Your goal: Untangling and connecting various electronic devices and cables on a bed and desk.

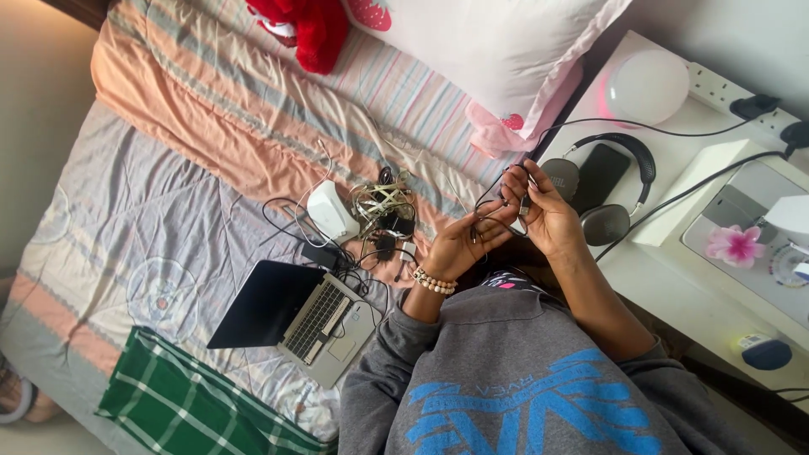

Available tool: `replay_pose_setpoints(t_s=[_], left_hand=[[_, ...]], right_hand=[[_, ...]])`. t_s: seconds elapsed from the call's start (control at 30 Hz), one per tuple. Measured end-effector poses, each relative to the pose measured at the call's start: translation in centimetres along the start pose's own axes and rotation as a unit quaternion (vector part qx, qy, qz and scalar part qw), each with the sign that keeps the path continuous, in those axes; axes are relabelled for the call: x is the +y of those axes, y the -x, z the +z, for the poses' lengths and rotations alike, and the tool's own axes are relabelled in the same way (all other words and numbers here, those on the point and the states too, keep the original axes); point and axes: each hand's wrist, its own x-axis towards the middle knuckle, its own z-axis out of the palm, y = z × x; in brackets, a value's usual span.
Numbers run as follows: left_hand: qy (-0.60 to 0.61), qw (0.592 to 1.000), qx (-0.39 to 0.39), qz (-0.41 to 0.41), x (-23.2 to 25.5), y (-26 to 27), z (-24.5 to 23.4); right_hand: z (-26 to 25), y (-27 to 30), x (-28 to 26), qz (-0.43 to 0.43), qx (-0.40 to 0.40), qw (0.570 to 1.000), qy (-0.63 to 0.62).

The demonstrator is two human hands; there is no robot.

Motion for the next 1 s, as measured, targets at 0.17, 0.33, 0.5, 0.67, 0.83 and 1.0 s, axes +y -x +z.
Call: replay_pose_setpoints(t_s=[0.17, 0.33, 0.5, 0.67, 0.83, 1.0], left_hand=[[0.003, 1.000, 0.002, 0.019, 0.0, 1.4, -1.1], [0.022, 0.998, 0.025, 0.053, -1.1, 2.4, -3.6], [0.035, 0.991, 0.091, 0.092, -2.6, 4.7, -5.9], [0.079, 0.980, 0.105, 0.152, -4.2, 6.8, -9.1], [0.118, 0.971, 0.149, 0.144, -4.2, 10.7, -9.3], [0.132, 0.980, 0.080, 0.124, -5.0, 13.7, -10.5]], right_hand=[[0.6, 0.0, 1.3, 0.007, -0.012, 1.000, 0.027], [2.2, 0.1, 3.4, 0.000, -0.026, 0.993, 0.113], [1.6, 0.3, 6.5, 0.016, -0.046, 0.985, 0.169], [1.3, 1.3, 11.1, -0.007, -0.060, 0.943, 0.328], [5.6, 4.1, 11.7, -0.080, -0.241, 0.850, 0.462], [9.6, 6.2, 11.6, -0.118, -0.334, 0.630, 0.692]])
